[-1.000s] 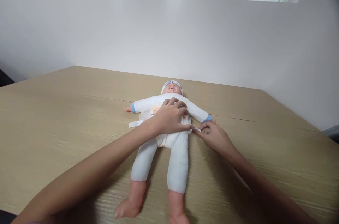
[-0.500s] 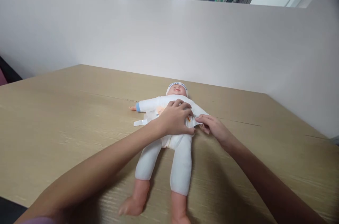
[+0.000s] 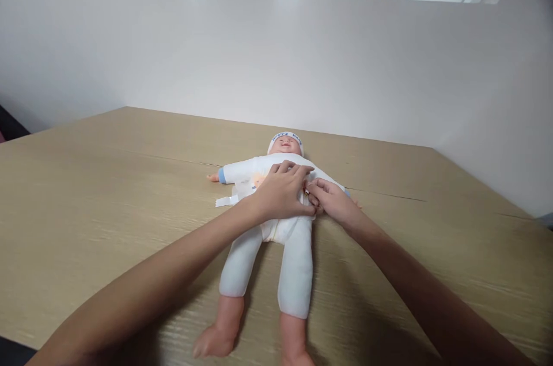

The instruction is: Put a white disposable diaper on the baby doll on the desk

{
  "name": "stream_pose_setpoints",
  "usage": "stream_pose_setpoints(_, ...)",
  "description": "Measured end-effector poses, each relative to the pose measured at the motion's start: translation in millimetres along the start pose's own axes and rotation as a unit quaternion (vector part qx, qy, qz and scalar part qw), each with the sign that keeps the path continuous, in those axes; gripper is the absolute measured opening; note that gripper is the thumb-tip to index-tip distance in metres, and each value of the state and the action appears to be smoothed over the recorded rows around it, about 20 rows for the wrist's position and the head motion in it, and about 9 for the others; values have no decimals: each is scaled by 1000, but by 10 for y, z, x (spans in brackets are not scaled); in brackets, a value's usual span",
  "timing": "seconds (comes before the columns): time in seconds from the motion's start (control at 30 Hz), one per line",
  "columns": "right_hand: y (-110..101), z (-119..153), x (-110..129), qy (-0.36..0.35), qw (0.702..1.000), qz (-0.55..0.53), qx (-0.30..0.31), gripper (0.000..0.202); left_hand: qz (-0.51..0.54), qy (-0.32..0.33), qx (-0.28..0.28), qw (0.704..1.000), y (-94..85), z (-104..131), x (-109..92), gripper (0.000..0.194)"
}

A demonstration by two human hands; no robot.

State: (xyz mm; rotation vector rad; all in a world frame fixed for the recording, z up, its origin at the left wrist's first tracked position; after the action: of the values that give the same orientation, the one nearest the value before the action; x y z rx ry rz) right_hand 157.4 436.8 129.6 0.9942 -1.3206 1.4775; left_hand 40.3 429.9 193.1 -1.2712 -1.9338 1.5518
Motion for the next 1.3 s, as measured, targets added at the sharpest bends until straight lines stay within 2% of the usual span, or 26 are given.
stream_pose_setpoints(0.2, -33, 166, -32, -39, 998, -19, -50, 52, 14, 0, -4, 1000, -5, 11, 11, 75)
stream_pose_setpoints(0.27, -52, 333, 6, -90, 993, 8, -79, 47, 21, -1, -3, 1000, 6, 9, 14, 75)
stream_pose_setpoints(0.33, -29, 547, 118, -187, 973, 89, -104, 41, 26, -1, 0, 1000, 8, 3, 14, 75)
stream_pose_setpoints(0.43, 136, 794, 196, -311, 925, 202, -77, 48, 58, 18, -8, 998, -72, 16, -7, 82)
stream_pose_setpoints(0.5, 199, 827, 149, -335, 914, 224, -49, 56, 118, 57, -22, 991, -191, 76, -37, 90)
stream_pose_setpoints(0.57, 207, 807, 100, -339, 912, 228, -39, 57, 181, 87, -46, 979, -343, 208, 1, 87)
stream_pose_setpoints(0.63, 200, 787, 74, -340, 913, 223, -34, 57, 196, 76, -89, 974, -486, 417, 177, 69)
stream_pose_setpoints(0.7, 180, 792, 82, -341, 916, 208, -38, 54, 167, 28, -132, 977, -561, 691, 458, 50)
stream_pose_setpoints(0.77, 146, 826, 132, -342, 917, 194, -59, 52, 141, -40, -147, 978, -539, 991, 778, 38)
stream_pose_setpoints(0.83, 124, 873, 233, -344, 916, 189, -83, 50, 125, -108, -136, 977, -450, 1266, 1069, 34)
stream_pose_setpoints(0.9, 160, 896, 381, -340, 915, 197, -86, 47, 93, -153, -116, 977, -371, 1466, 1263, 32)
stream_pose_setpoints(1.0, 335, 841, 667, -327, 916, 227, -45, 43, 22, -177, -76, 981, -295, 1573, 1369, 33)
stream_pose_setpoints(1.1, 590, 713, 971, -327, 906, 267, 12, 40, 4, -197, -50, 979, -254, 1545, 1408, 33)
stream_pose_setpoints(1.23, 1014, 475, 1187, -335, 857, 374, 115, 38, 94, -233, -40, 967, -225, 1517, 1477, 37)
stream_pose_setpoints(1.3, 1133, 271, 1187, -303, 842, 426, 134, 39, 198, -259, -70, 943, -237, 1552, 1521, 41)
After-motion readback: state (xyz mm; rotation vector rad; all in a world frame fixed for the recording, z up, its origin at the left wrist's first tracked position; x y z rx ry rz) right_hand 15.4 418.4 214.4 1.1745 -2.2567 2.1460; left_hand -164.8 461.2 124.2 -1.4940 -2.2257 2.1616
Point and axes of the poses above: each hand's wrist, its own z-axis away from the middle knuckle, its own y-axis out of the palm, x = y × z, the point moved 9 cm from there along -z, towards the middle knuckle, and after that the axes turned 6 degrees about y, right-handed, at the moved point
